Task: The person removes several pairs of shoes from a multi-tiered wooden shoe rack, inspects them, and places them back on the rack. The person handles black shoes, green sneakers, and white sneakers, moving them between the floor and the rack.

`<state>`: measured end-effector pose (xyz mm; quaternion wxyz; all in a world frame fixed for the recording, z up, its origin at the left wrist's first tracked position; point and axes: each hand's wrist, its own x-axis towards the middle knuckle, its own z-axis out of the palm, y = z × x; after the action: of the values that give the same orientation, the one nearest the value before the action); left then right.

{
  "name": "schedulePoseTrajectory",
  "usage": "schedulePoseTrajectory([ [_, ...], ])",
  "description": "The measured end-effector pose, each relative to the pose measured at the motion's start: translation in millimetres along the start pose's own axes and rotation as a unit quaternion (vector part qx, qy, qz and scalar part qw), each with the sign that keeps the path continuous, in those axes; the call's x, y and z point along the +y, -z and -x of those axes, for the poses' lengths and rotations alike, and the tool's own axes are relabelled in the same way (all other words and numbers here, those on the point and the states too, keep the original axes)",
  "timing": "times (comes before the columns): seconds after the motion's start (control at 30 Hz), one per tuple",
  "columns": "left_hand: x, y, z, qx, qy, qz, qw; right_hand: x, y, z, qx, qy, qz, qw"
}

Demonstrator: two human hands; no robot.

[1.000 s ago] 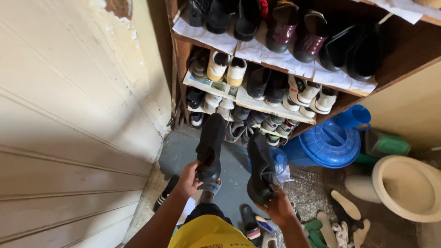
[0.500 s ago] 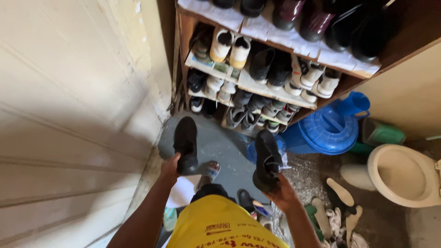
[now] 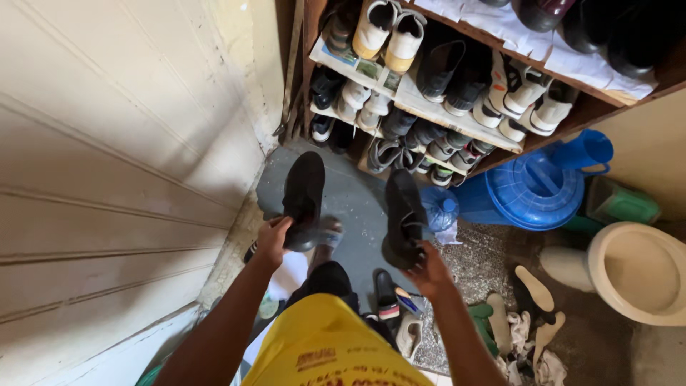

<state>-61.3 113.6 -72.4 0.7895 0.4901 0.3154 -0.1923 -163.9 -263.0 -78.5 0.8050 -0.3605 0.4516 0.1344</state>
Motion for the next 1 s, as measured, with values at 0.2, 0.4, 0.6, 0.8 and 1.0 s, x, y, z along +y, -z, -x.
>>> schedulePoseTrajectory([
  [0.2, -4.0, -3.6, -11.0, -0.039, -0.114, -0.349, 0.929, 24.0, -1.0, -4.1, 0.023, -0.004, -0.002, 1.000],
  [0.4, 24.6, -37.3, -31.5, 0.041, 0.028, -0.134, 0.990, -3.7, -8.0, -10.1, 0.052, -0.010, -0.035, 0.998],
  [0.6, 66.4, -78.7, -59.6, -0.094, -0.023, -0.033, 0.995, -42.6, -34.9, -9.2, -0.019, 0.080, -0.074, 0.994],
  [0.8, 87.6, -126.3, -70.2, -0.222, -0.088, -0.003, 0.971, -75.9, -68.0, 14.2, -0.066, 0.168, -0.089, 0.980],
  [1.0, 85.5, -162.8, -53.8, -0.291, -0.053, -0.018, 0.955, -87.5, -81.2, 30.6, -0.080, 0.203, -0.102, 0.971],
])
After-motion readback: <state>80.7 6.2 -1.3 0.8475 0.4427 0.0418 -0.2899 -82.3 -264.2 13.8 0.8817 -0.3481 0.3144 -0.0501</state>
